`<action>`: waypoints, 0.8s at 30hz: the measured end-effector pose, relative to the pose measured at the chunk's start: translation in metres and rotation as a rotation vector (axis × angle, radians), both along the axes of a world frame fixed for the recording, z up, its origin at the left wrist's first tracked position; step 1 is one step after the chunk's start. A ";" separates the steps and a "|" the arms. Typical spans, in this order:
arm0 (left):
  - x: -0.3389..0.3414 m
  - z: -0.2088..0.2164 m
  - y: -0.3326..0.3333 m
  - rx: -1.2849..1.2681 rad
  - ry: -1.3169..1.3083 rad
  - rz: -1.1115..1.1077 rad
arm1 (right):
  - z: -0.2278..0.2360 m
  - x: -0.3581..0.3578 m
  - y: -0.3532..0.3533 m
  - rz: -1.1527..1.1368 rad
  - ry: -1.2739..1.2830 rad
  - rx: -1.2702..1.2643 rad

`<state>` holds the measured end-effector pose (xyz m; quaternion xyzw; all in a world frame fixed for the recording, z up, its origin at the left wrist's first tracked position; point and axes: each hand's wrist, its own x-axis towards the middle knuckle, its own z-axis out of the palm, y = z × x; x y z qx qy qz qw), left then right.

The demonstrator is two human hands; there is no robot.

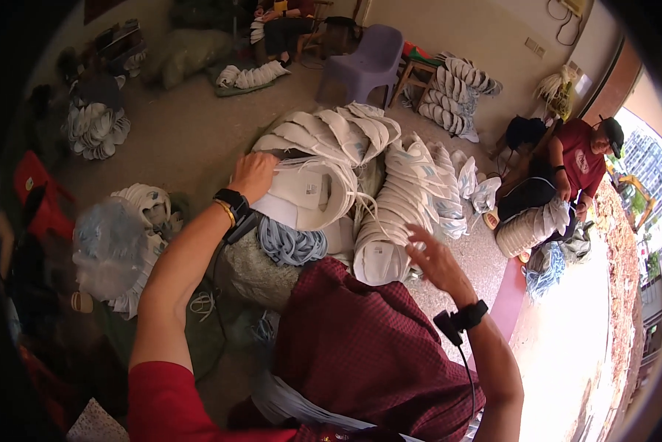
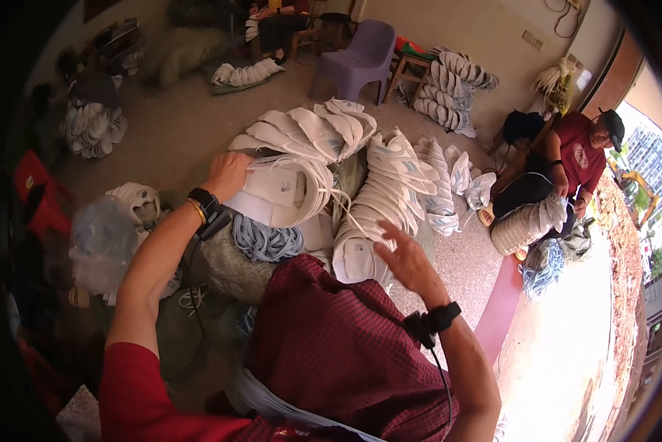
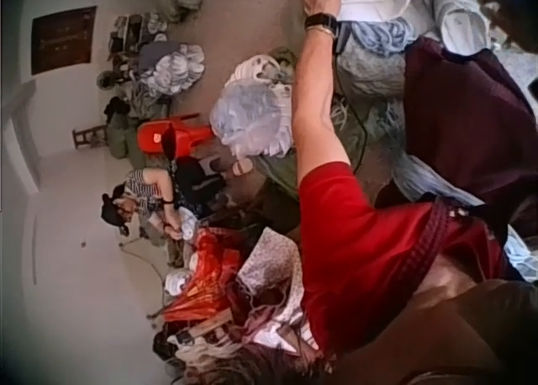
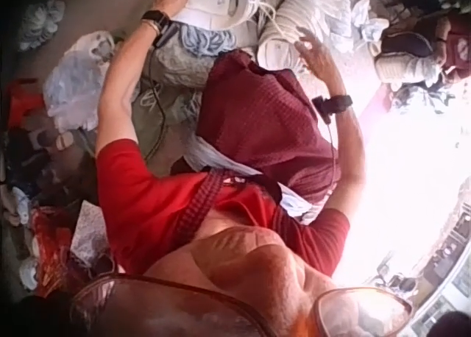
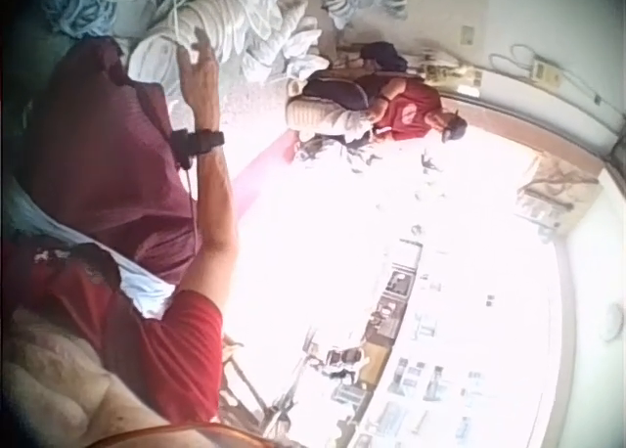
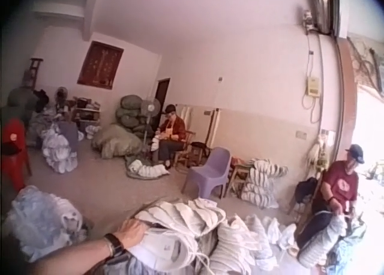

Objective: Insert laces into the eyelets of shoe uppers.

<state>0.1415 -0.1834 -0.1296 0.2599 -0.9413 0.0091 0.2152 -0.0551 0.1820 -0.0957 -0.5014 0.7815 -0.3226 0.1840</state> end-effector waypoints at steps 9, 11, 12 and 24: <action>0.010 0.023 0.028 0.013 -0.064 0.114 | -0.144 -0.077 -0.001 0.025 0.143 0.197; 0.016 0.030 0.042 0.017 -0.064 0.095 | -0.157 -0.091 0.014 0.003 0.166 0.119; 0.016 0.031 0.046 0.029 -0.056 0.100 | -0.156 -0.093 0.022 -0.006 0.166 0.110; 0.005 0.021 0.051 -0.095 -0.044 -0.002 | -0.252 -0.113 0.077 -0.308 -0.297 0.240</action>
